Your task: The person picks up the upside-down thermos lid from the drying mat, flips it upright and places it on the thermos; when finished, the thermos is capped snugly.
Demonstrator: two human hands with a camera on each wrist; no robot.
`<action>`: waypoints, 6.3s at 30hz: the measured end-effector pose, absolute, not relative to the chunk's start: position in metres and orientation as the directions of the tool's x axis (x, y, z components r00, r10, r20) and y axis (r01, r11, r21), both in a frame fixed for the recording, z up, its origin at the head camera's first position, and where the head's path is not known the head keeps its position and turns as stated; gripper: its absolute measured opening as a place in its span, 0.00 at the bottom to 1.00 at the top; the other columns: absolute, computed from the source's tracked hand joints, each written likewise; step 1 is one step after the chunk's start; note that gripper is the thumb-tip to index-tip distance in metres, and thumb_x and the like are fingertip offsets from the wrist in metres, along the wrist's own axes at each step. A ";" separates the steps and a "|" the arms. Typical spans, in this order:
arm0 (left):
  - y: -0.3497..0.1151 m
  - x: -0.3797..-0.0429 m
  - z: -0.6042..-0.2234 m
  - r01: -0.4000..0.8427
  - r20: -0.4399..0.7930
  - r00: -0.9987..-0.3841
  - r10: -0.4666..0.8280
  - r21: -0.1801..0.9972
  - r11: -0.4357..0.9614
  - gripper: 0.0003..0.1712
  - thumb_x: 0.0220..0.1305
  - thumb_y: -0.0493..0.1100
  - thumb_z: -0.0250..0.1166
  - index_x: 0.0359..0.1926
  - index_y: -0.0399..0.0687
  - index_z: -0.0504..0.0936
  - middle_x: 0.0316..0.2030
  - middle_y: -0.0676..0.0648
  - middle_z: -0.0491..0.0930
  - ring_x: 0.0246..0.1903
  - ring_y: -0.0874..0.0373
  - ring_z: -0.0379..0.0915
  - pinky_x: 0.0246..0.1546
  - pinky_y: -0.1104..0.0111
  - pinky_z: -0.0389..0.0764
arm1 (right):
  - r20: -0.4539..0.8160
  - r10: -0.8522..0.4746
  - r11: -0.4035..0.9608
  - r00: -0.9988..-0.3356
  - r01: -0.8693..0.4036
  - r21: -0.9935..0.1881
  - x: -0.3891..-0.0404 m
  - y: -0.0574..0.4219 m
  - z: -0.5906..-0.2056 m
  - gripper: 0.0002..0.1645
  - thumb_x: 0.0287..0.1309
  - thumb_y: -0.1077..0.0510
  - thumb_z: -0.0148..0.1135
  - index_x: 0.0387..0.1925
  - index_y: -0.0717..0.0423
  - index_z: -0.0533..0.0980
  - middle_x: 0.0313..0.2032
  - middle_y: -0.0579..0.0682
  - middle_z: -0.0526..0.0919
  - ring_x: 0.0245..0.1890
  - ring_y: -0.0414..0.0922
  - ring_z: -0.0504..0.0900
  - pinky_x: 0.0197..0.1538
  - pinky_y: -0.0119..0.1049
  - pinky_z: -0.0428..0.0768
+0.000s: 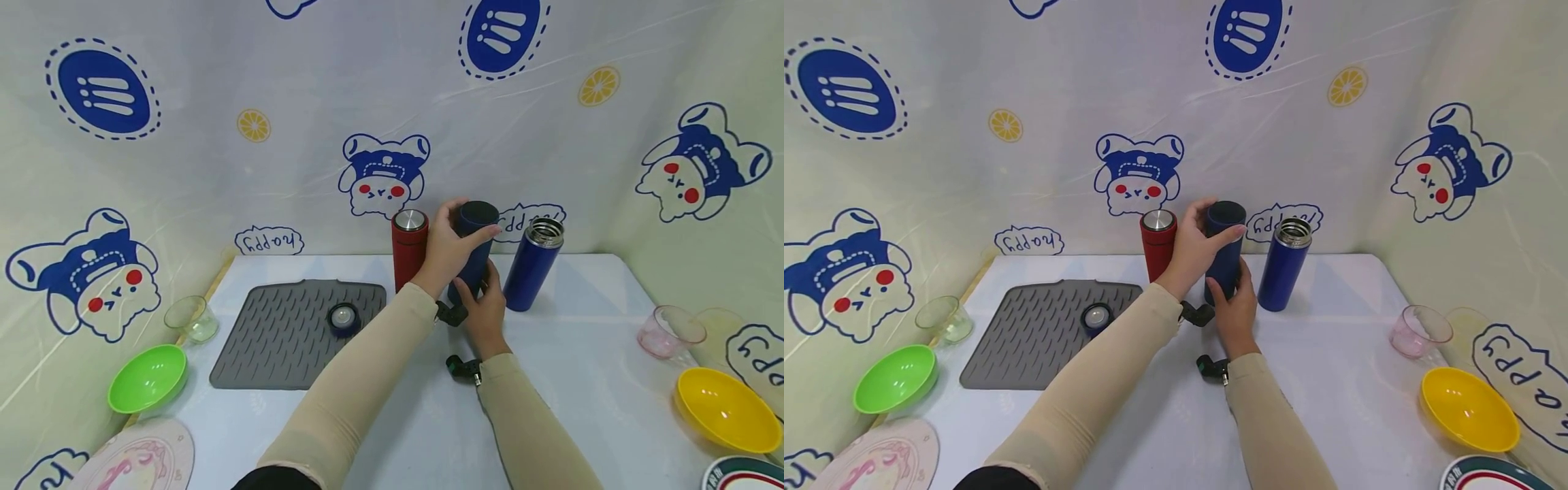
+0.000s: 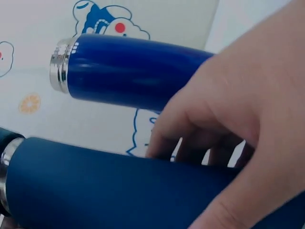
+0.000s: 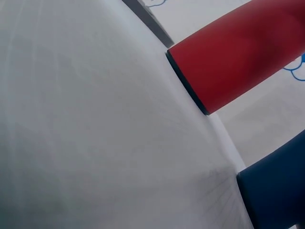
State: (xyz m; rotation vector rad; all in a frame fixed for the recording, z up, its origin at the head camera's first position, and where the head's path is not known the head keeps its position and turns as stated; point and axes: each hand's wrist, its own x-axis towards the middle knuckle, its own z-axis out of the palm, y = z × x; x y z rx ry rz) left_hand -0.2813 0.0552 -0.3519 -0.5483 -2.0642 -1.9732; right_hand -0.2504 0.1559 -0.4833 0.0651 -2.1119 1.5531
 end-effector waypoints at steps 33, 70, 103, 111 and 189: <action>0.050 -0.294 -0.340 0.399 0.374 -0.903 0.212 0.912 0.093 0.39 0.55 0.49 0.69 0.65 0.61 0.59 0.56 0.60 0.69 0.54 0.66 0.65 0.54 0.66 0.70 | 0.388 0.267 0.372 -0.882 -0.277 -0.886 -0.252 0.154 -0.483 0.46 0.54 0.38 0.62 0.70 0.33 0.52 0.64 0.45 0.64 0.61 0.42 0.66 0.58 0.42 0.68; 0.057 -0.297 -0.343 0.480 0.430 -0.872 0.236 0.846 0.233 0.40 0.50 0.51 0.72 0.63 0.61 0.63 0.56 0.56 0.65 0.50 0.66 0.64 0.46 0.71 0.74 | 0.371 0.265 0.387 -0.890 -0.254 -0.886 -0.251 0.156 -0.480 0.47 0.53 0.37 0.62 0.70 0.35 0.52 0.64 0.46 0.65 0.60 0.45 0.67 0.59 0.44 0.67; 0.058 -0.293 -0.336 0.490 0.443 -0.867 0.227 0.840 0.233 0.40 0.51 0.49 0.72 0.63 0.60 0.62 0.56 0.56 0.68 0.54 0.63 0.64 0.51 0.67 0.72 | 0.352 0.266 0.382 -0.898 -0.237 -0.893 -0.250 0.155 -0.479 0.47 0.53 0.37 0.62 0.70 0.34 0.52 0.65 0.44 0.64 0.61 0.43 0.66 0.60 0.44 0.66; 0.056 -0.295 -0.336 0.470 0.429 -0.881 0.199 0.844 0.258 0.39 0.47 0.53 0.75 0.59 0.59 0.66 0.52 0.57 0.72 0.51 0.62 0.68 0.47 0.70 0.75 | 0.335 0.263 0.383 -0.905 -0.220 -0.897 -0.251 0.156 -0.478 0.49 0.52 0.35 0.61 0.71 0.36 0.50 0.66 0.47 0.62 0.62 0.46 0.65 0.59 0.46 0.66; 0.046 -0.287 -0.334 0.506 0.413 -0.861 0.297 0.755 0.417 0.48 0.51 0.62 0.68 0.71 0.69 0.55 0.59 0.58 0.69 0.58 0.65 0.62 0.55 0.61 0.69 | 0.475 0.221 0.457 -0.852 -0.340 -0.822 -0.249 0.158 -0.478 0.44 0.55 0.43 0.64 0.69 0.40 0.54 0.61 0.48 0.69 0.57 0.43 0.70 0.57 0.44 0.70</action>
